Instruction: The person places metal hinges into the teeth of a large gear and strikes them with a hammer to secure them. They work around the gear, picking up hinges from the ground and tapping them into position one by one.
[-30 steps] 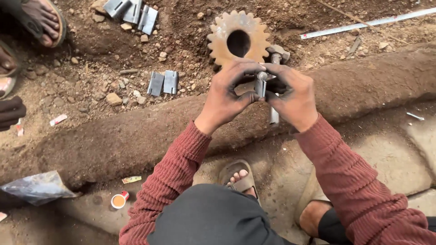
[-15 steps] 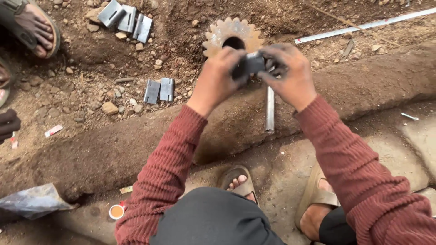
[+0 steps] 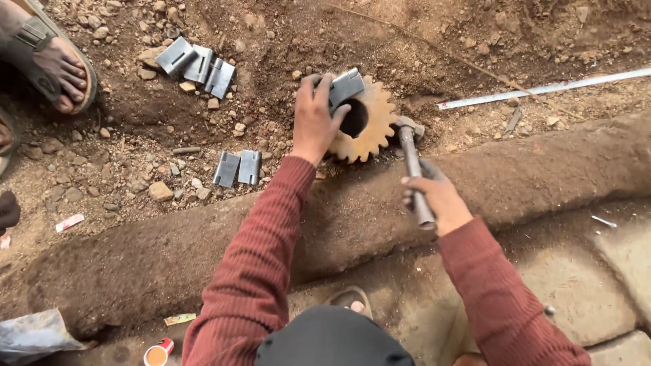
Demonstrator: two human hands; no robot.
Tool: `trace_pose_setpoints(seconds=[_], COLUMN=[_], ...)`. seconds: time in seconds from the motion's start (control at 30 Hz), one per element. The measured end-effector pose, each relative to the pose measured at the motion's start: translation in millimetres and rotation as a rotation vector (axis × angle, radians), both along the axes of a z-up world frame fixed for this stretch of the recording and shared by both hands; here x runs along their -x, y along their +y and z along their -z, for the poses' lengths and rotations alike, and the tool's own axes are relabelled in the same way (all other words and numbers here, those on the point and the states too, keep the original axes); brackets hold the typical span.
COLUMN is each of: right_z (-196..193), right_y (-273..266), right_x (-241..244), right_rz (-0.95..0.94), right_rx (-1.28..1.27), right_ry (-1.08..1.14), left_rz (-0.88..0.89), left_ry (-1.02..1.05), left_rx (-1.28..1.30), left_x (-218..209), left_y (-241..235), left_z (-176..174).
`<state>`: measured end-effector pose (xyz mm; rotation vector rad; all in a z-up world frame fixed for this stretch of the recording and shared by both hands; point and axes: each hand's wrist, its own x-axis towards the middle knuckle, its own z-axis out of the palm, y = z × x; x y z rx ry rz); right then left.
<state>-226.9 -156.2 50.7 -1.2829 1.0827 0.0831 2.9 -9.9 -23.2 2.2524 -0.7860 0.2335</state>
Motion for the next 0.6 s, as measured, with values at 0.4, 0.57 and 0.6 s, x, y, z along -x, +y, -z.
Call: trace_pose_setpoints(seconds=[0.4, 0.57, 0.6], right_z=[-61.9, -6.8, -7.4], right_y=[21.3, 11.7, 15.3], right_x=[16.3, -22.6, -29.7], right_rz=[-0.167, -0.353, -0.349], right_rx=[0.584, 0.716, 0.718], right_ry=[-0.063, -0.381, -0.380], left_rz=[0.026, 0.025, 0.029], left_ry=[0.123, 0.140, 0.139], left_rx=[0.147, 0.049, 0.050], left_x=[6.4, -3.3, -2.8], left_y=[18.9, 13.2, 12.6], left_z=[-10.1, 5.2, 2.1])
